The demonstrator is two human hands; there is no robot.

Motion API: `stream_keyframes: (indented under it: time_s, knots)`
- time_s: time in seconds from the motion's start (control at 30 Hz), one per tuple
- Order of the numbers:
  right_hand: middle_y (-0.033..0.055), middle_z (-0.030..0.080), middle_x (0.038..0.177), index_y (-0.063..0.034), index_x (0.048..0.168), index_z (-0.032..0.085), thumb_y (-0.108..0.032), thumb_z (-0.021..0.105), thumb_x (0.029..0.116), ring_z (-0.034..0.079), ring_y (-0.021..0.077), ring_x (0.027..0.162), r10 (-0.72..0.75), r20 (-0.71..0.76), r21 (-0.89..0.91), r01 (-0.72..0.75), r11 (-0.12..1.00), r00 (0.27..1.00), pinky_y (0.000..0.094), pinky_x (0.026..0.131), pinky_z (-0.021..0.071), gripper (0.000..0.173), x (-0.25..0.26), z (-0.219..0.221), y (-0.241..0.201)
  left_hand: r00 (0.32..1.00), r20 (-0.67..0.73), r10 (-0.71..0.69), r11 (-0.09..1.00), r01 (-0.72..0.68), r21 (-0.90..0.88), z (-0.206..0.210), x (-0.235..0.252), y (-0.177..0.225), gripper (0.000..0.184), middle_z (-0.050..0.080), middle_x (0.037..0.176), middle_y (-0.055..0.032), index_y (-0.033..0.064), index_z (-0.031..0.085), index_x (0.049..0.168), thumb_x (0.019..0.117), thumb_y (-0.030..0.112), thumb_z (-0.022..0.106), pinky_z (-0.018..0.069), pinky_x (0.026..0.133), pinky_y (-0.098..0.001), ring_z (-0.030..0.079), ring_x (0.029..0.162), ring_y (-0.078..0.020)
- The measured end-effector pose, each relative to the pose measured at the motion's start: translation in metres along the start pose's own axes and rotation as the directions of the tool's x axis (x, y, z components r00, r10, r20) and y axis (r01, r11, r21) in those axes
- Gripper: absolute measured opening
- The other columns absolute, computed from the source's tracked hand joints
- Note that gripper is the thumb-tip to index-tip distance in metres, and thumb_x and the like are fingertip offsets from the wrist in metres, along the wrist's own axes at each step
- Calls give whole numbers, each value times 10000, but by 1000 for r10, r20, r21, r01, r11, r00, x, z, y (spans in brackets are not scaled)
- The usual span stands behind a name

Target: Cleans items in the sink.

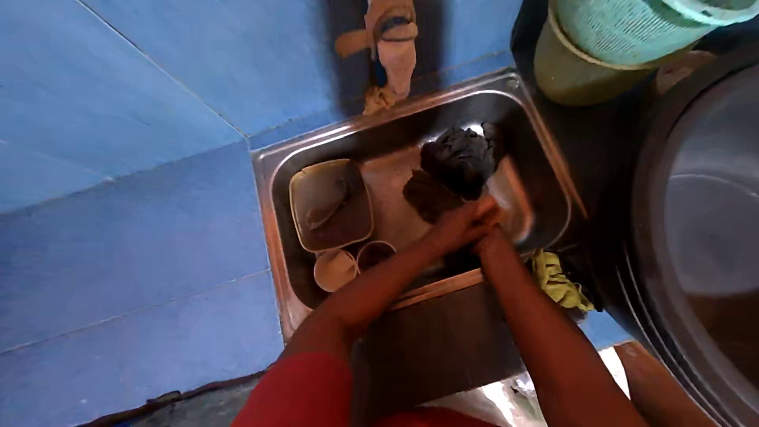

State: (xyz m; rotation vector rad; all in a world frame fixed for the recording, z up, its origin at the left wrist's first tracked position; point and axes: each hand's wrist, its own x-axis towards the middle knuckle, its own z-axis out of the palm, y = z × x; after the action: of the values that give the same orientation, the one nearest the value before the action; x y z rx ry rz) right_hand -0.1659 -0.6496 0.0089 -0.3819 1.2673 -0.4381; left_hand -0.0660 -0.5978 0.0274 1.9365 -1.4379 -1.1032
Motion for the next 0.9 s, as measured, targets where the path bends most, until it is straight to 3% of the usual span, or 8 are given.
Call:
stream_keyframes:
  time_s: [0.17,0.23,0.37,0.43,0.53,0.6,0.8,0.9]
  knots:
    - [178,589,1309,-43,1403,502,-384,464,1089,595,307,1148,21,-169,21,-17,1000,985,533,932,522,465,-3,1,4,975,-212,-68,905,150,398,-51,42,-80,542,564,1465,-219,92,392,1577,1079,270,512,460,1082,-614,580,1306,-424]
    - [175,590,1290,-41,1388,505,-386,447,1093,598,297,1127,31,-169,65,-20,998,985,518,918,525,457,1,2,4,950,-259,-176,889,266,373,-63,38,-59,549,573,1413,-268,35,380,1554,1074,260,523,477,1049,-622,595,1266,-455]
    - [145,583,1207,-60,1360,497,-367,415,1099,587,256,1044,56,-149,160,-32,987,987,484,863,520,412,6,1,5,997,-69,-45,999,46,14,-20,9,11,475,654,1267,-240,-4,544,1397,1020,263,653,502,1034,-564,648,1169,-381]
    - [128,591,1143,-71,1322,513,-386,399,1093,594,236,981,45,-130,143,-26,989,990,461,816,529,406,11,-3,7,1000,23,-11,1000,11,27,-3,19,-6,487,659,1266,-235,13,539,1400,1036,323,628,504,1029,-578,653,1174,-385]
    - [154,619,1280,-84,1397,520,-428,476,1068,622,292,1120,60,-86,77,-53,996,994,512,906,541,478,6,-3,-2,991,-136,3,956,37,290,-35,47,-59,450,641,1365,-170,159,534,1481,1076,354,528,501,1019,-622,641,1222,-384]
    - [149,630,1274,-84,1390,529,-410,484,1065,634,291,1114,64,-77,69,-59,996,995,507,893,551,462,2,-2,0,965,-248,-81,917,170,362,-57,54,-78,505,600,1413,-204,98,472,1515,1065,314,546,489,1035,-632,613,1258,-413]
    - [131,606,1139,-73,1302,535,-422,429,1081,604,248,990,109,-86,93,-101,991,990,463,820,530,426,16,-1,6,978,-139,-154,988,156,7,-13,14,2,489,659,1213,-250,-26,543,1354,1026,324,637,532,973,-577,667,1110,-391]
    - [140,603,1229,-91,1371,512,-452,458,1069,608,270,1080,91,-91,44,-87,995,992,502,883,535,474,4,-5,4,996,-83,-37,994,45,95,-1,20,-29,448,659,1301,-197,81,556,1420,1067,356,557,525,1001,-576,667,1162,-366]
